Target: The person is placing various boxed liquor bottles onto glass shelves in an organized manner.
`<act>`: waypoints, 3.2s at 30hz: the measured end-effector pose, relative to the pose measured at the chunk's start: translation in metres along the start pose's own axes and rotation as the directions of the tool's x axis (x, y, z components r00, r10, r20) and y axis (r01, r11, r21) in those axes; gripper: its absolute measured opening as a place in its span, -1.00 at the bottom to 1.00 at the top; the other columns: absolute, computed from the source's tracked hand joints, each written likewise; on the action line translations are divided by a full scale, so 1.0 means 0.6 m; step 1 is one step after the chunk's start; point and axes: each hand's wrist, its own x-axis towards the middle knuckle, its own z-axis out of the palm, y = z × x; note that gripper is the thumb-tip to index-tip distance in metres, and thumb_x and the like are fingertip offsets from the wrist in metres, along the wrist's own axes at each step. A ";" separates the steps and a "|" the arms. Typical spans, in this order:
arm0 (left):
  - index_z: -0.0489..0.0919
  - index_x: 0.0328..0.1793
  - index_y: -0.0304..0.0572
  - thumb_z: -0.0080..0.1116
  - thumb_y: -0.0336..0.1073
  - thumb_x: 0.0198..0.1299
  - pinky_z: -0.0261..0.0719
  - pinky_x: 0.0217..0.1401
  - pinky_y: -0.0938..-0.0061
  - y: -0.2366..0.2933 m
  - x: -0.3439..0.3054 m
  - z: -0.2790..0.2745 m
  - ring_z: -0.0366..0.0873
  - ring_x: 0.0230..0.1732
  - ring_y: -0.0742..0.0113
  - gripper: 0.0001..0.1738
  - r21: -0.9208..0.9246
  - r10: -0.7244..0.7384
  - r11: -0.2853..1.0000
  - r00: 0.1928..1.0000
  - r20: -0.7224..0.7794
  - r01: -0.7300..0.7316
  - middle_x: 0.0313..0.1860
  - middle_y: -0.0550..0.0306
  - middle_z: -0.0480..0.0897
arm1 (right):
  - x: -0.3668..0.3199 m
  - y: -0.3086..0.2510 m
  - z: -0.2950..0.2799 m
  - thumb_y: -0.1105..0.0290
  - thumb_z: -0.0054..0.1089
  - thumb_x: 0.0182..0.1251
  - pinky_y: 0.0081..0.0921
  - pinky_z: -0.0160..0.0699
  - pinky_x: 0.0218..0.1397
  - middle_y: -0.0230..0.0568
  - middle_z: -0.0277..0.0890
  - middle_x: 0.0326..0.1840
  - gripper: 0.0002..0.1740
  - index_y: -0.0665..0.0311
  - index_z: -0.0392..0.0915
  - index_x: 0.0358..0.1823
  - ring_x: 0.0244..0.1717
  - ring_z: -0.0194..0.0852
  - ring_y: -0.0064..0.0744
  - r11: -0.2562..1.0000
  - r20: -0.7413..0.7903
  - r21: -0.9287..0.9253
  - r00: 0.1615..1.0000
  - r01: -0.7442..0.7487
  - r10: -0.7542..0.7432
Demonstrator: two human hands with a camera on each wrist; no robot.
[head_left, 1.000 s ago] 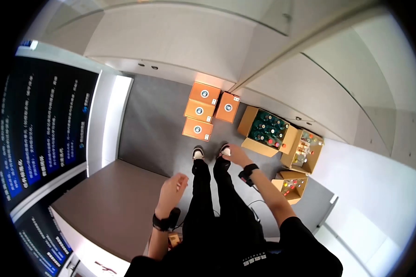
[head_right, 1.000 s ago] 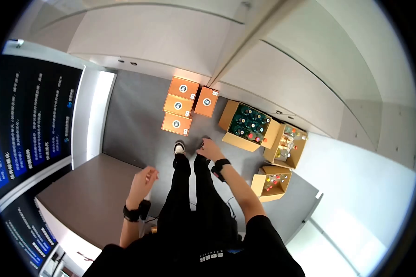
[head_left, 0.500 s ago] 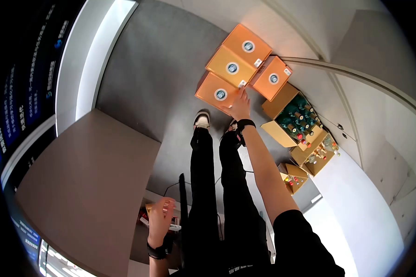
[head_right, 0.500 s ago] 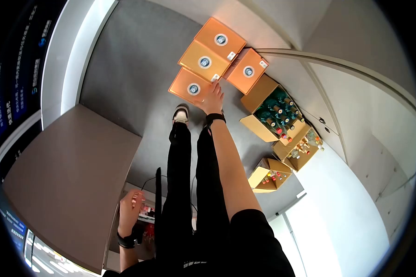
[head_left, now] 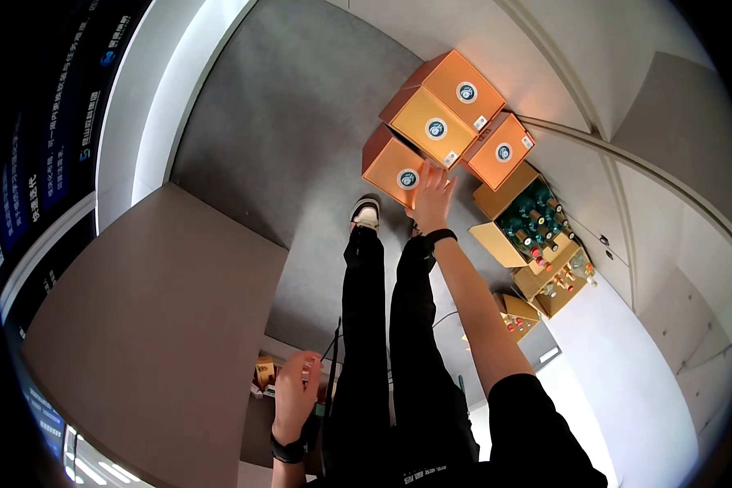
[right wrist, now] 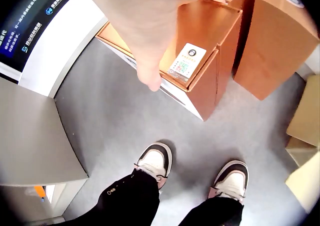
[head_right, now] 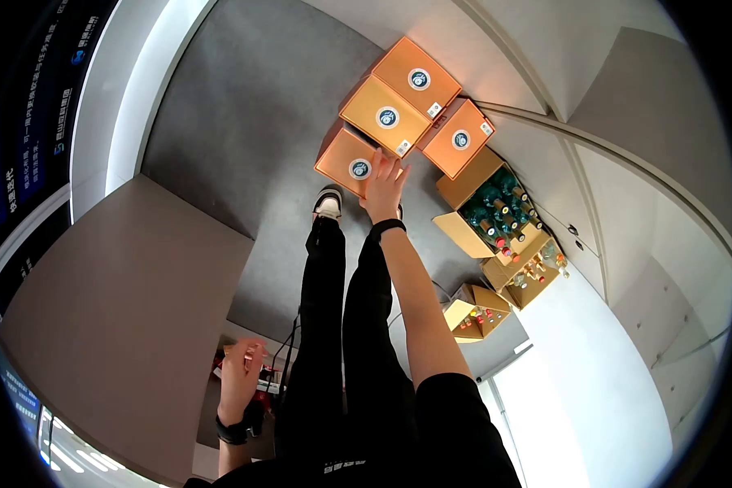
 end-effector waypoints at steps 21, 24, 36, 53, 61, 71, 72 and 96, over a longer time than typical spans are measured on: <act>0.48 -0.09 -0.24 0.10 -0.41 0.11 0.48 -0.28 0.38 0.055 -0.037 -0.040 0.53 -0.32 0.12 -0.78 0.119 0.433 0.901 0.887 -0.163 -0.418 -0.35 0.03 0.56 | -0.114 0.093 -0.241 0.12 0.43 -0.59 0.01 -0.07 0.23 0.18 0.06 0.09 0.32 0.07 -0.11 0.39 0.17 0.01 0.21 0.902 -0.201 0.412 0.978 0.129 -0.048; 0.35 0.09 -0.20 0.21 -0.40 -0.01 0.50 -0.22 0.33 0.117 -0.056 -0.065 0.53 -0.22 0.07 -0.51 0.184 0.595 0.802 0.788 -0.159 -0.568 -0.20 0.01 0.55 | -0.232 0.154 -0.395 0.07 0.46 -0.55 -0.02 -0.07 0.26 0.16 0.07 0.09 0.34 0.00 -0.15 0.41 0.17 0.01 0.22 0.857 -0.272 0.467 0.957 0.219 -0.097; 0.03 0.32 -0.49 0.48 0.02 -0.33 0.12 0.34 0.14 0.423 -0.196 -0.071 0.10 0.32 -0.20 0.18 0.167 0.971 -0.057 -0.015 0.239 -0.984 0.24 -0.36 0.21 | -0.705 0.265 -0.817 0.17 0.45 -0.37 -0.09 0.00 0.23 0.11 0.05 0.13 0.15 0.20 0.00 0.37 0.13 0.02 0.10 0.669 -0.676 0.294 0.643 0.682 -0.359; -0.38 0.45 -0.24 0.52 -0.09 -0.30 0.44 0.15 0.31 0.602 -0.391 0.238 0.11 0.35 0.06 0.41 0.111 0.812 -0.091 -0.009 0.583 -0.990 0.40 -0.18 -0.09 | -0.996 0.615 -0.805 0.17 0.42 -0.28 -0.16 0.06 0.28 0.18 0.09 0.21 0.13 0.13 -0.06 0.38 0.23 0.05 0.13 0.793 -0.722 0.218 0.640 0.569 -0.261; -0.16 0.38 -0.28 0.48 -0.26 -0.24 0.55 -0.02 0.39 0.684 -0.501 0.184 0.18 0.29 0.22 0.18 -0.080 0.877 -0.003 -0.041 0.478 -0.997 0.27 -0.07 0.18 | -1.017 0.686 -0.804 0.01 0.41 -0.12 -0.25 -0.30 0.48 0.18 -0.42 0.47 0.30 0.31 -0.41 0.42 0.50 -0.50 -0.02 0.607 -0.827 0.353 0.541 0.712 -0.154; -0.30 0.47 -0.05 0.48 -0.31 -0.24 0.62 -0.06 0.34 0.923 -0.736 0.115 0.05 0.38 0.24 0.29 -0.029 0.843 -0.417 -0.399 0.360 -0.908 0.36 0.08 0.08 | -0.996 0.709 -1.000 0.19 0.25 0.12 -0.33 0.18 0.27 0.05 0.20 0.23 -0.19 0.39 0.03 0.29 0.26 0.17 -0.17 0.633 -0.970 0.215 0.240 0.744 0.048; -0.35 0.48 0.02 0.47 -0.34 -0.24 0.63 -0.06 0.33 0.960 -0.743 0.109 -0.02 0.41 0.22 0.32 -0.082 0.834 -0.408 -0.408 0.371 -0.909 0.40 0.09 0.03 | -1.000 0.722 -1.030 0.19 0.24 0.14 -0.34 0.22 0.24 0.04 0.24 0.21 -0.24 0.39 0.09 0.26 0.24 0.21 -0.19 0.664 -0.983 0.151 0.181 0.732 0.024; -0.36 0.48 0.29 0.21 -0.06 0.07 0.45 0.12 0.08 1.273 -0.738 0.160 0.07 0.38 0.00 0.07 -0.092 0.945 -0.198 -0.215 0.247 -0.976 0.42 -0.13 0.02 | -0.790 0.955 -1.223 0.27 0.18 0.18 -0.29 0.33 0.17 0.19 0.31 0.15 -0.19 0.34 -0.10 0.33 0.17 0.33 0.01 0.788 -0.968 0.249 0.135 0.564 0.209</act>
